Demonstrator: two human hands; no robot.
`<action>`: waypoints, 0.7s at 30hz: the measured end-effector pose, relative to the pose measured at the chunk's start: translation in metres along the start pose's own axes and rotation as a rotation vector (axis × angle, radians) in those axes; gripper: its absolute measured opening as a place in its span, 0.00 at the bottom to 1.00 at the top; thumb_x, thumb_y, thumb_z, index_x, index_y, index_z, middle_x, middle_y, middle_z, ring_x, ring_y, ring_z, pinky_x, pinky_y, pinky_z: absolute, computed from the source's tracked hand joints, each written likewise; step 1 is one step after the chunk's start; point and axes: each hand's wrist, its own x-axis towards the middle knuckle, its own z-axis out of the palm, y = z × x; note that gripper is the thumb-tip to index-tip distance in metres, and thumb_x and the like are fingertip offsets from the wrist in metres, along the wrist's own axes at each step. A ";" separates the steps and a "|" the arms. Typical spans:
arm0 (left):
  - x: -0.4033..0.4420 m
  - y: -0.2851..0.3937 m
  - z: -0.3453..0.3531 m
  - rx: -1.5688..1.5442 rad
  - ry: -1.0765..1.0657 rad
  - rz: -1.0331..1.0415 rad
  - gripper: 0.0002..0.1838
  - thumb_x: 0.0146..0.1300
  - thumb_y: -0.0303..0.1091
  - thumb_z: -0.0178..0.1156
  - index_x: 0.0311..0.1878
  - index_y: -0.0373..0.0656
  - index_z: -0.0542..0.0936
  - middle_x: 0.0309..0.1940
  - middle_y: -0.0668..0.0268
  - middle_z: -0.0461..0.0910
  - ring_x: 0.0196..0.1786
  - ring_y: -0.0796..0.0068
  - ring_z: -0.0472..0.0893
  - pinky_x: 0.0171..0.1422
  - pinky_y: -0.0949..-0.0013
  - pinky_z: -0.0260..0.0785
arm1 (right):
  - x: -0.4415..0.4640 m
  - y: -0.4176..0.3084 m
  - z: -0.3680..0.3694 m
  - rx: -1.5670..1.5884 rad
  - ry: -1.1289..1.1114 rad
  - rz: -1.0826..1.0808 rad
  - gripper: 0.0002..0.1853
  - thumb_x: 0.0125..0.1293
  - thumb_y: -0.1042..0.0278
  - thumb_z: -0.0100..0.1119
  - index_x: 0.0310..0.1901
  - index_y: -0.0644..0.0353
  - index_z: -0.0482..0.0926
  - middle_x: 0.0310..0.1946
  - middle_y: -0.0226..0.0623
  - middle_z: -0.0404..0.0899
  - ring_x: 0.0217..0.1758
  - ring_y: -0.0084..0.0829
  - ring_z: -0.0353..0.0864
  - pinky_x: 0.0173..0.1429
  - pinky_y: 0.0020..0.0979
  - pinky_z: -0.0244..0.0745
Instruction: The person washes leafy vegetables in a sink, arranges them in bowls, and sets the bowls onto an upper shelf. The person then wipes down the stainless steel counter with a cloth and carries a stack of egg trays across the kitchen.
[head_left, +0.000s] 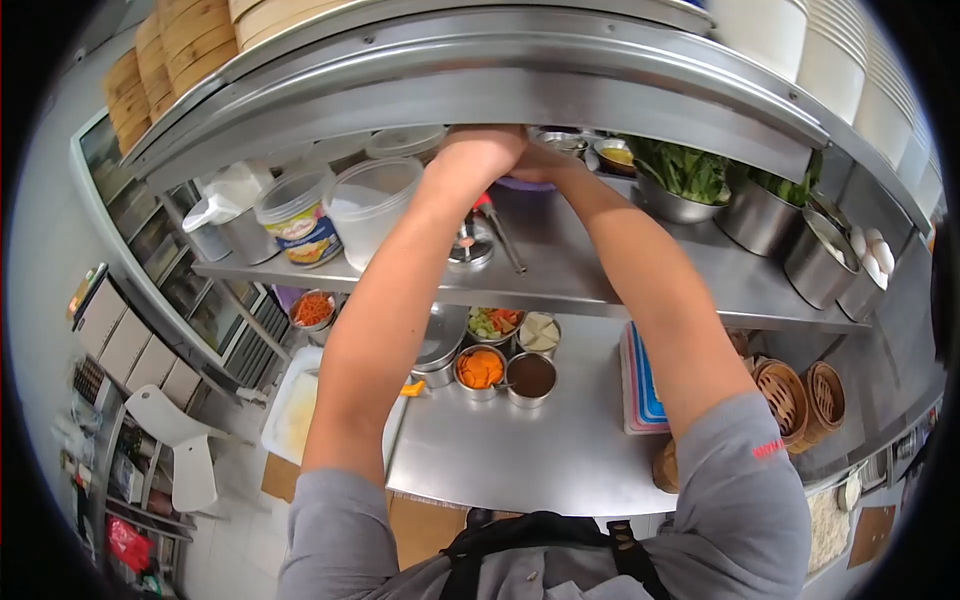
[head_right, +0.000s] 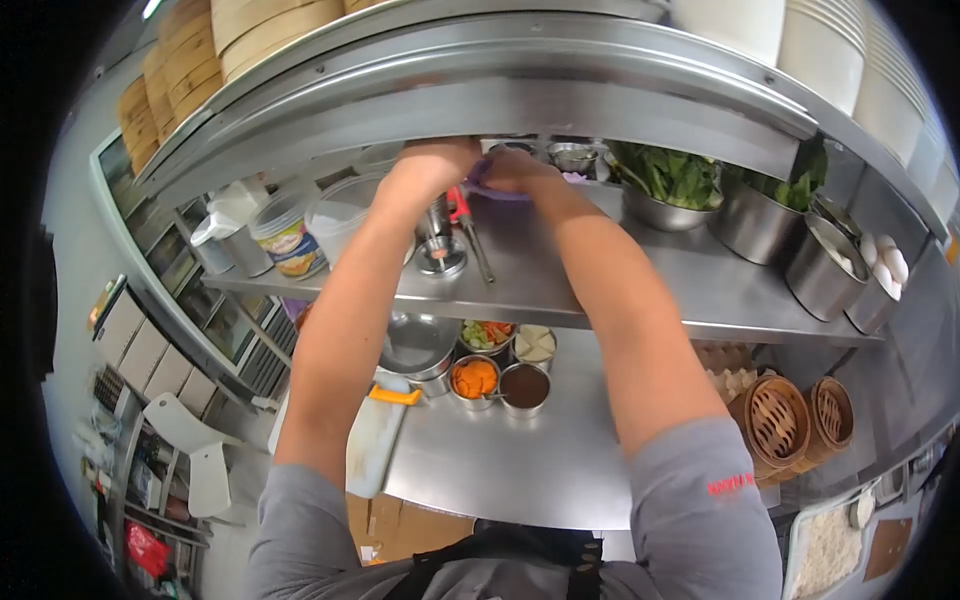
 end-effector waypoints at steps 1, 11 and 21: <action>-0.003 -0.001 0.000 0.018 -0.026 -0.007 0.12 0.58 0.29 0.51 0.42 0.38 0.81 0.40 0.49 0.80 0.46 0.47 0.78 0.54 0.54 0.68 | 0.011 0.006 0.020 0.031 -0.062 0.013 0.23 0.59 0.61 0.50 0.55 0.59 0.76 0.57 0.48 0.74 0.62 0.46 0.71 0.64 0.42 0.66; -0.027 0.008 -0.020 -0.219 -0.063 -0.013 0.14 0.64 0.41 0.54 0.47 0.48 0.83 0.43 0.53 0.81 0.45 0.50 0.78 0.49 0.57 0.70 | -0.154 -0.103 -0.096 -0.066 -0.263 -0.064 0.21 0.50 0.65 0.61 0.49 0.60 0.80 0.50 0.50 0.77 0.56 0.49 0.74 0.62 0.40 0.68; -0.003 0.022 -0.011 -0.128 -0.212 -0.082 0.19 0.62 0.40 0.56 0.55 0.43 0.77 0.49 0.49 0.78 0.51 0.46 0.76 0.56 0.54 0.68 | -0.081 -0.009 -0.056 -0.351 -0.155 0.145 0.28 0.60 0.56 0.52 0.63 0.49 0.69 0.68 0.47 0.60 0.70 0.49 0.60 0.70 0.46 0.58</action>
